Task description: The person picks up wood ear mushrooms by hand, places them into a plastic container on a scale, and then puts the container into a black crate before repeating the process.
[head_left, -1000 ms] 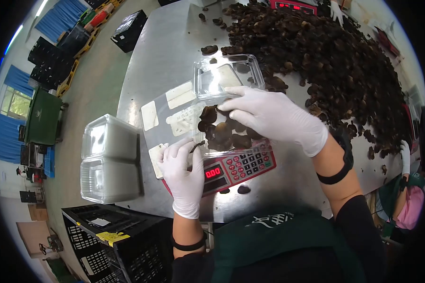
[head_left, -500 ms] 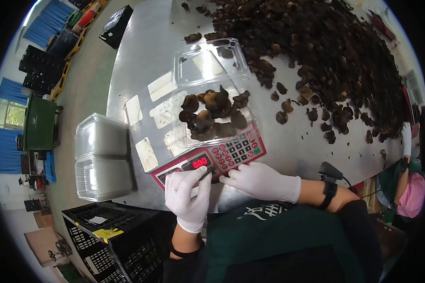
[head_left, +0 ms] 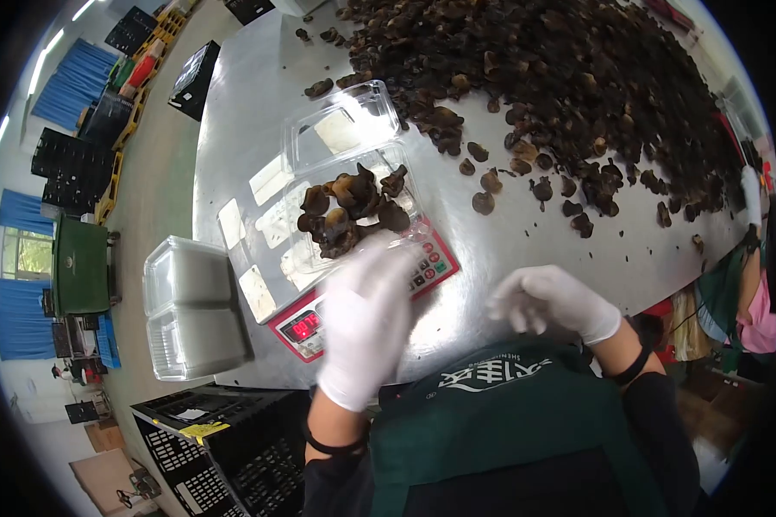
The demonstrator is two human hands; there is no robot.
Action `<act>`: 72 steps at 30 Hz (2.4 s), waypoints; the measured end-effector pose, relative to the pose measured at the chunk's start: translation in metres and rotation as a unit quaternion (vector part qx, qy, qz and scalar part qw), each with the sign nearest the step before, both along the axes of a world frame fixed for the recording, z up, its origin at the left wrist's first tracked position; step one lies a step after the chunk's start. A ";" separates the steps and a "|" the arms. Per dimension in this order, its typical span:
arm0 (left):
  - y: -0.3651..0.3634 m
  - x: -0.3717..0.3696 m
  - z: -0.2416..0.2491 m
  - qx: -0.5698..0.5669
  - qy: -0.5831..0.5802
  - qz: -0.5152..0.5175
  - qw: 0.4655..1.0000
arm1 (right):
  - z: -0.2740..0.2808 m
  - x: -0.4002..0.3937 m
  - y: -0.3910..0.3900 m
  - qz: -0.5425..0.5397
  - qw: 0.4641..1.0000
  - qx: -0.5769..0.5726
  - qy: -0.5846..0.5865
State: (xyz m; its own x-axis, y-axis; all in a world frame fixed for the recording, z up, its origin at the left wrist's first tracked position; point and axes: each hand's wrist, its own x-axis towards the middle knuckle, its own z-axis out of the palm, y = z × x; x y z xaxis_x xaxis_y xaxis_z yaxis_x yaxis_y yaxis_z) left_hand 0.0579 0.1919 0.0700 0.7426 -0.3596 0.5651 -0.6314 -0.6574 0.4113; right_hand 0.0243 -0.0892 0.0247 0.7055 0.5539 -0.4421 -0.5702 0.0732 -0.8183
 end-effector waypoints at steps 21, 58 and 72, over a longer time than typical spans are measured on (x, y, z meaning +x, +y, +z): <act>0.002 0.006 0.035 -0.242 0.342 0.044 0.907 | 0.038 0.002 0.003 -0.166 0.723 -0.297 -0.601; -0.047 -0.023 0.017 -0.137 0.465 -0.010 0.875 | 0.016 -0.005 0.029 -0.134 0.658 -0.283 -0.685; -0.008 0.032 -0.003 0.044 0.080 0.250 0.964 | -0.073 0.069 -0.161 -0.140 0.621 -0.602 -0.481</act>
State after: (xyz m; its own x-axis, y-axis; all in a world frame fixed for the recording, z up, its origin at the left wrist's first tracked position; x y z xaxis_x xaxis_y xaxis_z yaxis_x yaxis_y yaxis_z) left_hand 0.0894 0.1842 0.0675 0.9106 0.0252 0.4124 -0.1588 -0.9001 0.4058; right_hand 0.0932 -0.2504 -0.0482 0.9581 0.0258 0.2852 0.1229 -0.9366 -0.3282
